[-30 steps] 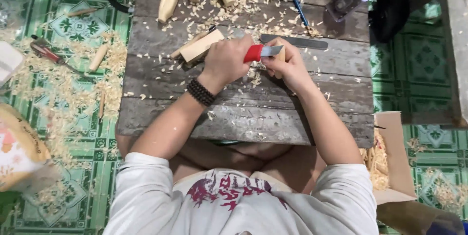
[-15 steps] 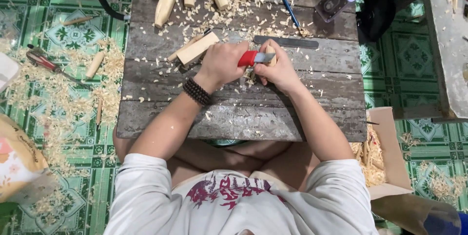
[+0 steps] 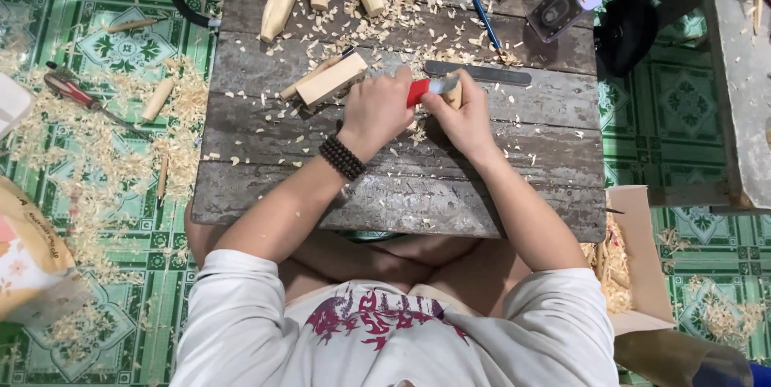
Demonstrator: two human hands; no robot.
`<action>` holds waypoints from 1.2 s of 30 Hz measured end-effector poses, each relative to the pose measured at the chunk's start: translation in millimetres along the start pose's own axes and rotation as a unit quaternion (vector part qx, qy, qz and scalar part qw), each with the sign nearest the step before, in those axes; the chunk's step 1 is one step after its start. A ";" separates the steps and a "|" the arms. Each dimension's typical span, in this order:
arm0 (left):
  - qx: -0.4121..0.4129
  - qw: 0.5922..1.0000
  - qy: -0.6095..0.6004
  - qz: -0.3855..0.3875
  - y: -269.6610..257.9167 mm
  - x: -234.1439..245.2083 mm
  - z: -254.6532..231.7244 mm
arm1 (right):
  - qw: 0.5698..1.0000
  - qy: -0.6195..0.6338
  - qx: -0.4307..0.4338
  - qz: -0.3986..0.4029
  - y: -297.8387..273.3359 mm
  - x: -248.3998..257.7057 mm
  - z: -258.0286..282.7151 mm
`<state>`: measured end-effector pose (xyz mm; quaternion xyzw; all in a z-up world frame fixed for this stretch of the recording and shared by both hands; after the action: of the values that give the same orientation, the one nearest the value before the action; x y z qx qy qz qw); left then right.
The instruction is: Carving a small wooden figurine using a hand knife at a workbench.
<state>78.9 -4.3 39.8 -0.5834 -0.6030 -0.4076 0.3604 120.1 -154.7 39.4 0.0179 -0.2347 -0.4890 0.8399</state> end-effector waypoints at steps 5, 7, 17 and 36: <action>-0.002 1.000 0.007 -0.011 -2.8 5.4 0.2 | 0.995 0.098 -0.014 0.012 -1.0 -9.3 9.5; -0.007 1.000 0.007 -0.007 -2.7 9.5 0.2 | 0.991 0.131 -0.016 0.025 -1.4 -9.8 13.2; -0.082 0.996 -0.014 0.016 -6.6 19.7 -7.3 | 0.975 0.209 -0.010 0.071 -4.7 -15.3 3.2; -0.071 0.996 0.014 -0.044 -4.1 10.8 -3.0 | 0.964 0.260 -0.001 0.049 -7.4 -19.5 7.7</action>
<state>74.1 -2.5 50.5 -0.5749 -0.5924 -0.4726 0.3085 102.9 -140.9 37.0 0.1320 -0.0079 -0.4264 0.8948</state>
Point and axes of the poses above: each hand's wrist, its own y-axis towards the middle knuckle, its own x-axis out of the back of the hand, z = x × y, the point moved 8 cm from there along y, towards the middle knuckle, and after that the axes turned 7 degrees about z, right-handed, at the moved point
